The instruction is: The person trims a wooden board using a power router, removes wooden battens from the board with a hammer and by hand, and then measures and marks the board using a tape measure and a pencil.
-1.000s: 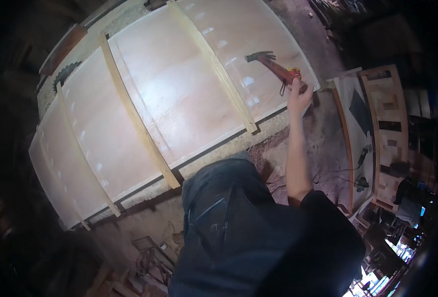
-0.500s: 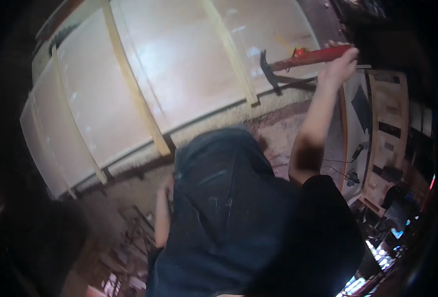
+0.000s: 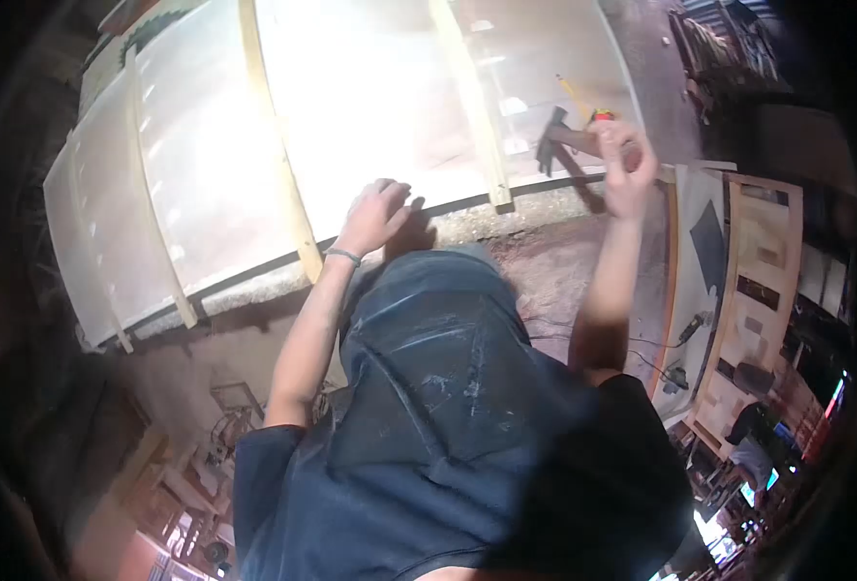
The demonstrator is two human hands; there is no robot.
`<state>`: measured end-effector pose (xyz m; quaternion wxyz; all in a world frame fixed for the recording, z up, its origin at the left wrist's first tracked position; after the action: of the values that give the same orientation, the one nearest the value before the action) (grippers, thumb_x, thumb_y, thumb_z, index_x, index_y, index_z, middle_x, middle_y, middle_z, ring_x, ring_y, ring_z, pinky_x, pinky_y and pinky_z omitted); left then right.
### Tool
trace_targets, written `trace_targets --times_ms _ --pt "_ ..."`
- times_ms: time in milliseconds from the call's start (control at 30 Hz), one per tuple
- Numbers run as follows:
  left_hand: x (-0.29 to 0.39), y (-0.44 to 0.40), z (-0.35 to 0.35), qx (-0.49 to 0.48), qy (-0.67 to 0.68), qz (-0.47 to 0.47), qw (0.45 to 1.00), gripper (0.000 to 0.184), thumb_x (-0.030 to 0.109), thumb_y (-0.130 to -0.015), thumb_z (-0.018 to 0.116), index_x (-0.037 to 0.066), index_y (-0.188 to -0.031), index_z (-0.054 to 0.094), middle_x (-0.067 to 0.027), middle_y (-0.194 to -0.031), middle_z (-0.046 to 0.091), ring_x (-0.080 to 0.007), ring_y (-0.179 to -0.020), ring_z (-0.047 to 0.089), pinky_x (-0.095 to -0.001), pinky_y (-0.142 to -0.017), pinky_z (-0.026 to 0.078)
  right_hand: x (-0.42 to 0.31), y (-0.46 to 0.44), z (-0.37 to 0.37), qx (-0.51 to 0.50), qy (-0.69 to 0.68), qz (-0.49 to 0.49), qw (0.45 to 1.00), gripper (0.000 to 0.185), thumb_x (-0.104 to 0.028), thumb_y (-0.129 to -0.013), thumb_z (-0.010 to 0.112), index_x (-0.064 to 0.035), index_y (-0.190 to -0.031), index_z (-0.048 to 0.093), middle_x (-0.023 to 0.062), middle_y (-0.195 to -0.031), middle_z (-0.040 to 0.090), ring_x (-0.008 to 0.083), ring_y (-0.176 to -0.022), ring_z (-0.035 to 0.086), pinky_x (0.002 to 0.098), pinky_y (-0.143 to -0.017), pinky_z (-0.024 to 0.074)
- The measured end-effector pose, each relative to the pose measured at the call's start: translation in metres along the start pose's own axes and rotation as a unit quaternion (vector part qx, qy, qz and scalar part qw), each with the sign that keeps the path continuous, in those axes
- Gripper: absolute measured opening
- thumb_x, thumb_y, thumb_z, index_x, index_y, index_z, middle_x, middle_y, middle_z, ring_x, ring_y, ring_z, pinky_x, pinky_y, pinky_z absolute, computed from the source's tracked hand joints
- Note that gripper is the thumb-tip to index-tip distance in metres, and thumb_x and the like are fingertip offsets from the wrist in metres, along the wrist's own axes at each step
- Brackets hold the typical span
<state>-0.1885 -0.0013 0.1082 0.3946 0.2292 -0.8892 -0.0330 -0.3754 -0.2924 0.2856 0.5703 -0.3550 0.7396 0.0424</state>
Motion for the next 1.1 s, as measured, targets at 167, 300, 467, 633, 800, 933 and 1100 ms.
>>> trace_targets --times_ms 167,300,467,633,800,933,1100 --pt "-0.002 -0.04 0.038 -0.007 -0.185 0.008 0.983 0.07 0.029 -0.085 0.071 0.018 -0.148 0.043 -0.0154 -0.157 0.033 -0.0415 -0.146 0.028 -0.0623 -0.112 0.032 0.042 0.022 0.006 -0.039 -0.161 -0.022 0.986 0.021 -0.009 -0.095 0.066 -0.0064 -0.082 0.05 0.0078 -0.092 0.063 0.0219 -0.097 0.061 0.0383 -0.095 0.0451" --pt "-0.035 -0.035 0.076 -0.078 -0.243 -0.041 0.966 0.095 0.035 -0.084 0.074 0.027 -0.159 0.018 -0.0119 -0.167 0.01 -0.0417 -0.152 0.009 -0.0693 -0.115 0.019 0.034 0.059 0.021 -0.051 -0.172 -0.01 0.984 0.024 -0.004 -0.091 0.068 -0.0063 -0.079 0.048 0.0066 -0.088 0.061 0.0217 -0.092 0.061 0.041 -0.097 0.0461" --pt "-0.041 -0.032 0.079 -0.081 -0.23 -0.046 0.969 0.103 0.038 -0.082 0.075 0.027 -0.161 0.011 -0.0117 -0.168 0.006 -0.0419 -0.153 0.005 -0.0696 -0.116 0.012 0.025 0.098 0.023 -0.029 -0.15 -0.044 0.987 0.021 0.0 -0.088 0.064 -0.0076 -0.078 0.046 0.0051 -0.081 0.055 0.0198 -0.084 0.057 0.0465 -0.102 0.0428" --pt "-0.042 -0.032 0.084 -0.075 -0.232 -0.05 0.968 0.107 0.039 -0.079 0.077 0.025 -0.161 0.009 -0.0131 -0.168 0.005 -0.043 -0.153 0.002 -0.0705 -0.115 0.012 0.005 0.12 0.023 -0.057 -0.159 -0.037 0.985 0.021 0.001 -0.085 0.063 -0.0081 -0.076 0.046 0.0047 -0.079 0.054 0.0195 -0.08 0.056 0.0471 -0.104 0.0413" --pt "-0.036 -0.028 0.087 -0.063 -0.232 -0.052 0.969 0.108 0.037 -0.078 0.078 0.023 -0.161 0.009 -0.0142 -0.168 0.005 -0.0437 -0.153 0.002 -0.0709 -0.115 0.012 0.005 0.113 0.027 -0.092 -0.202 -0.071 0.972 0.024 -0.006 -0.083 0.068 -0.0068 -0.071 0.048 0.0037 -0.072 0.051 0.0191 -0.075 0.052 0.035 -0.077 0.0433" --pt "-0.036 -0.031 0.081 -0.062 -0.232 -0.049 0.969 0.107 0.037 -0.078 0.077 0.022 -0.161 0.011 -0.0137 -0.168 0.006 -0.0432 -0.153 0.002 -0.071 -0.115 0.013 0.068 0.075 0.026 0.07 -0.225 0.04 0.971 0.02 -0.006 -0.085 0.065 -0.0044 -0.071 0.05 0.0041 -0.071 0.052 0.0172 -0.071 0.051 0.03 -0.071 0.0424" --pt "-0.05 -0.031 0.088 -0.051 -0.203 -0.029 0.977 0.11 0.042 -0.076 0.077 0.023 -0.161 0.01 -0.0149 -0.168 0.005 -0.0451 -0.152 0.001 -0.0724 -0.114 0.013 0.025 0.053 0.055 -0.003 -0.147 0.044 0.988 0.024 -0.007 -0.086 0.062 -0.0007 -0.068 0.048 0.0012 -0.063 0.047 0.0086 -0.058 0.042 0.0275 -0.053 0.0321"
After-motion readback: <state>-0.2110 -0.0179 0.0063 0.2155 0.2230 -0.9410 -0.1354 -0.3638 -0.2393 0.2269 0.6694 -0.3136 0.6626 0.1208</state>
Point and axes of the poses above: each hand's wrist, its own y-axis away from the middle knuckle, its own z-axis out of the palm, x = y × z, the point moved 4 cm from there along -y, towards the middle knuckle
